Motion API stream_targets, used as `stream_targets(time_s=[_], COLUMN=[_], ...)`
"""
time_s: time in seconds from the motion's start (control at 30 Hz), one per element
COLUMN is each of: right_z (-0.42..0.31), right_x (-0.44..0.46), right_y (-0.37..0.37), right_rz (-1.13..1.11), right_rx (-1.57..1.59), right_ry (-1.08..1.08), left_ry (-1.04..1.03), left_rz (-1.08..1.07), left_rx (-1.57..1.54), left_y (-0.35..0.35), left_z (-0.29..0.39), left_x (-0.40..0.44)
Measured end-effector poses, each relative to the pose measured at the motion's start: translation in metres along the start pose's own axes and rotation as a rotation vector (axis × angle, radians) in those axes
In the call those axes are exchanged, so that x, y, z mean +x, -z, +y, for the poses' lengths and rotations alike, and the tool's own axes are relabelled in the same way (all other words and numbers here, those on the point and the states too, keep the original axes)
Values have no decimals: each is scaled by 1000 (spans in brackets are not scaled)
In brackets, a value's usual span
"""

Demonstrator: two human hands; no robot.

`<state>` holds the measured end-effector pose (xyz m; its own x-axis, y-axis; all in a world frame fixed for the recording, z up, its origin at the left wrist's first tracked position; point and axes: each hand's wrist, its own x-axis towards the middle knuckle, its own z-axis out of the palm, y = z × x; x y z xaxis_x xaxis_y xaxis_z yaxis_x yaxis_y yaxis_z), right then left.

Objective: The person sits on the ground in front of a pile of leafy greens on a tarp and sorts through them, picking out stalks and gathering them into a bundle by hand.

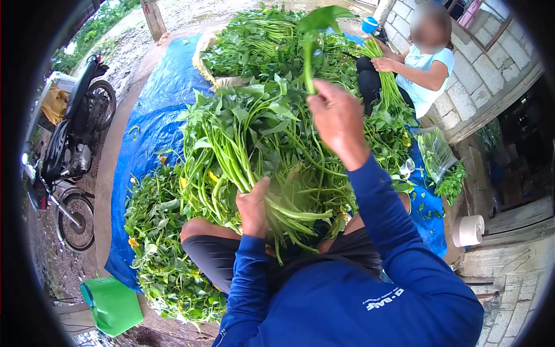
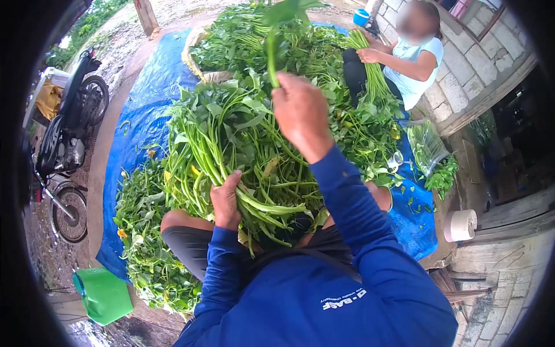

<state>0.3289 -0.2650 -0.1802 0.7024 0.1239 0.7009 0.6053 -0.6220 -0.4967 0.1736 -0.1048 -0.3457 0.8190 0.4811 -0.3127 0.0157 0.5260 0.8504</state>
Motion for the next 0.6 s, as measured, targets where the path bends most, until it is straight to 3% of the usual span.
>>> stream_targets(time_s=[0.07,0.13,0.2,0.27,0.3,0.47,0.6], right_z=[-13,-20,-16,-21,-19,-9,-9], right_x=[-17,-47,-85,-96,-102,-115,-135], right_y=[-26,-56,-88,-85,-91,-94,-104], right_rz=[-231,-741,-790,-802,-772,-793,-747], right_rx=[-93,132,365,618,691,565,489], right_ry=[-42,-253,-381,-730,-795,-688,-663], left_ry=[-5,2,14,68,134,304,277], left_rz=[-11,-41,-117,-153,-162,-200,-199], left_rx=[-10,-38,-88,-165,-182,-279,-279], left_y=[-1,1,10,14,19,16,11], left_z=[-3,-9,-12,-7,-4,4,-9], left_x=[0,0,-1,-10,-16,-25,-22])
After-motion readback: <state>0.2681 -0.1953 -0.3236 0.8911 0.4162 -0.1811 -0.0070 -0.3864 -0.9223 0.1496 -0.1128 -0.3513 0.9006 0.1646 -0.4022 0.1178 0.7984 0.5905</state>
